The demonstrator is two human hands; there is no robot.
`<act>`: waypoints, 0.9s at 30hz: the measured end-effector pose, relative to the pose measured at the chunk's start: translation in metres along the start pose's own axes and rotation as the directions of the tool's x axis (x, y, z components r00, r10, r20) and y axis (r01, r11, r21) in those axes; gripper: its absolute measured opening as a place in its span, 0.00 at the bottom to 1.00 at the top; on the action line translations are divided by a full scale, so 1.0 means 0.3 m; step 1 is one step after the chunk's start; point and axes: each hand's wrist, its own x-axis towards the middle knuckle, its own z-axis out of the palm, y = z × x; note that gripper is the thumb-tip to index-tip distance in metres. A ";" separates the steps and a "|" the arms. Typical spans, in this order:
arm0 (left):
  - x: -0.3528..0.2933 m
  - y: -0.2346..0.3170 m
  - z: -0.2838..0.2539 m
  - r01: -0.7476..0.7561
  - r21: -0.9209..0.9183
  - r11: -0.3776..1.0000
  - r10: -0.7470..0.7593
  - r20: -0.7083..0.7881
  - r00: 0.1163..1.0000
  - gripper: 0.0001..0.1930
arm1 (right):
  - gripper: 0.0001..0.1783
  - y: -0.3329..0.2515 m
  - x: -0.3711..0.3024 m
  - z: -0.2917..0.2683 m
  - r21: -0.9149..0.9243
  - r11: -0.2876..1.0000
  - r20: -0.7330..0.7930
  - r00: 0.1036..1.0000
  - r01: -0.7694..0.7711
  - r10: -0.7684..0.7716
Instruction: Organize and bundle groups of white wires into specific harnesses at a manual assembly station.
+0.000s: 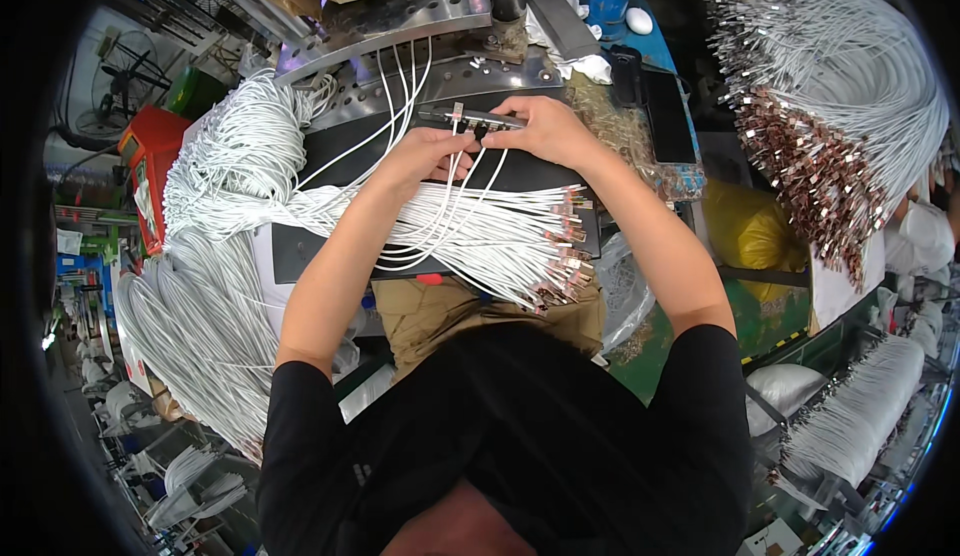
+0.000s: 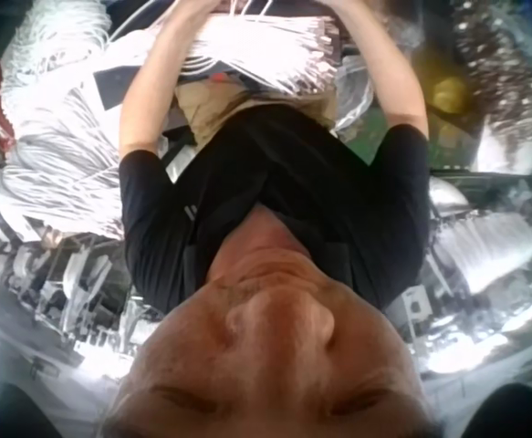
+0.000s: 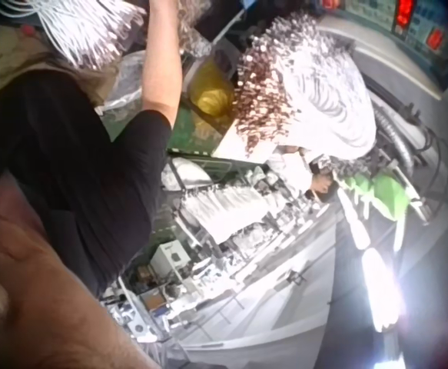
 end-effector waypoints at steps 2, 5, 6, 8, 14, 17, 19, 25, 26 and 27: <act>-0.007 0.000 -0.017 -0.072 -0.045 0.996 0.070 -0.047 0.996 0.13 | 0.21 -0.002 0.006 0.003 -0.073 0.997 -0.035 0.999 -0.038 0.036; -0.030 0.000 -0.060 -0.096 0.005 0.995 0.096 -0.082 0.992 0.13 | 0.21 -0.011 0.016 0.007 0.039 0.998 -0.114 0.992 -0.045 0.050; -0.037 -0.003 -0.072 -0.073 0.053 0.996 0.076 -0.064 0.995 0.12 | 0.21 -0.012 0.018 0.006 0.077 0.991 -0.168 0.978 -0.109 0.121; -0.046 -0.010 -0.090 -0.039 0.097 0.994 0.044 -0.051 0.998 0.12 | 0.21 -0.012 0.018 0.003 0.089 0.995 -0.115 0.991 -0.056 0.066; -0.029 -0.023 -0.073 -0.087 0.183 0.979 0.088 0.000 0.996 0.12 | 0.23 -0.017 -0.001 0.000 0.018 0.998 0.013 0.998 -0.065 0.065; -0.042 -0.017 -0.060 -0.107 0.194 0.975 0.112 -0.014 0.994 0.13 | 0.21 -0.043 -0.010 0.004 0.002 1.000 0.024 0.999 -0.031 0.031; -0.062 -0.008 -0.058 -0.137 0.224 0.965 0.143 -0.014 0.990 0.15 | 0.20 -0.061 -0.010 0.004 -0.015 0.999 0.036 0.999 -0.034 0.035; -0.056 0.078 -0.132 -0.249 0.676 0.694 0.634 -0.410 0.656 0.22 | 0.16 -0.044 0.146 -0.003 -0.733 0.642 -0.247 0.792 0.223 -0.558; -0.014 0.109 -0.154 -0.347 0.589 0.730 0.667 -0.506 0.547 0.23 | 0.17 -0.031 0.213 -0.001 -0.743 0.596 -0.278 0.671 0.303 -0.687; 0.024 0.132 -0.176 -0.351 0.443 0.825 0.565 -0.647 0.511 0.24 | 0.17 -0.019 0.302 0.003 -0.769 0.547 -0.305 0.563 0.330 -0.768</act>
